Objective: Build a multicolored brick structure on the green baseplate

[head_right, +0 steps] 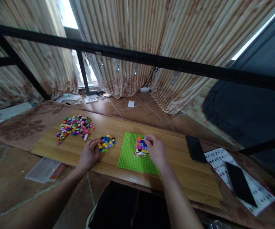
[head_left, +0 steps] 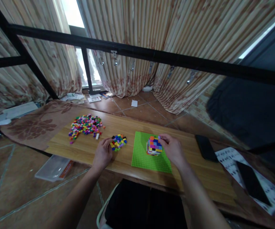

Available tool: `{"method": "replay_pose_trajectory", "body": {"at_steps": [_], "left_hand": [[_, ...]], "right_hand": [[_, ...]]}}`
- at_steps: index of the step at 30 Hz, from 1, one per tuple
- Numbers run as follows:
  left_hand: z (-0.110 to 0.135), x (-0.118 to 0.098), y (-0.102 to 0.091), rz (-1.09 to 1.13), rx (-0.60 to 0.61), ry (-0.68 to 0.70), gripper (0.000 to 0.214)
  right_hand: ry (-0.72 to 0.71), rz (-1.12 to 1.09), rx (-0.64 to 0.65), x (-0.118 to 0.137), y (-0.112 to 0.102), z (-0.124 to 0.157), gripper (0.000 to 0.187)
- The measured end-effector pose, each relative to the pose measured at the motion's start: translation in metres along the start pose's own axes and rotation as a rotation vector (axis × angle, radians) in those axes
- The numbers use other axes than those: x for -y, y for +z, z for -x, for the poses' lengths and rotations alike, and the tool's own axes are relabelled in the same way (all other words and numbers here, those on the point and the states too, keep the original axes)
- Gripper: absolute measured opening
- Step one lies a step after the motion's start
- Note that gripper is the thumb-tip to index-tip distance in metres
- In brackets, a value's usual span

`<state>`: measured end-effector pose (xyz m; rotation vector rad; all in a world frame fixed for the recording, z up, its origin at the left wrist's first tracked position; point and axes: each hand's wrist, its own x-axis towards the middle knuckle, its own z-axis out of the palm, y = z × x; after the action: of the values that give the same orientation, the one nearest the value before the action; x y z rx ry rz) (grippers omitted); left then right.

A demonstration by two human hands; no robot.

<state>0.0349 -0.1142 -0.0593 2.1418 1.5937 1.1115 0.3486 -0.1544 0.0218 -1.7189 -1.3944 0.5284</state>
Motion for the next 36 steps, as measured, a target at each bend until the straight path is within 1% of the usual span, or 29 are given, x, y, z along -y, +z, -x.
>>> {"method": "replay_pose_trajectory", "body": {"at_steps": [6, 9, 14, 20, 23, 25, 29, 36], "left_hand": [[0.000, 0.000, -0.001, -0.015, 0.001, 0.015, 0.032], [0.000, 0.000, -0.001, -0.016, 0.002, 0.009, 0.032], [0.000, 0.000, 0.000, -0.007, 0.005, -0.001, 0.031], [0.000, -0.001, 0.000, -0.012, 0.007, 0.003, 0.032], [0.000, -0.001, 0.001, -0.024, 0.010, -0.010, 0.033], [0.000, -0.001, 0.002, -0.035, 0.012, -0.014, 0.034], [0.000, -0.001, 0.002, -0.060, 0.012, -0.002, 0.034], [0.001, -0.001, 0.002, -0.089, 0.023, 0.007, 0.035]], "right_hand": [[-0.110, 0.272, 0.114, 0.009, 0.001, -0.011, 0.017], [-0.175, 0.323, 0.126, 0.008, 0.003, -0.015, 0.015], [-0.193, 0.241, 0.161, 0.001, 0.006, -0.022, 0.014], [-0.148, 0.158, 0.162, -0.012, 0.005, -0.027, 0.020], [-0.116, 0.138, 0.184, -0.015, 0.003, -0.030, 0.022], [-0.115, 0.140, 0.211, -0.014, 0.001, -0.033, 0.022], [-0.170, 0.176, 0.273, -0.006, -0.004, -0.040, 0.017], [-0.228, 0.211, 0.447, 0.007, -0.010, -0.053, 0.011]]}}
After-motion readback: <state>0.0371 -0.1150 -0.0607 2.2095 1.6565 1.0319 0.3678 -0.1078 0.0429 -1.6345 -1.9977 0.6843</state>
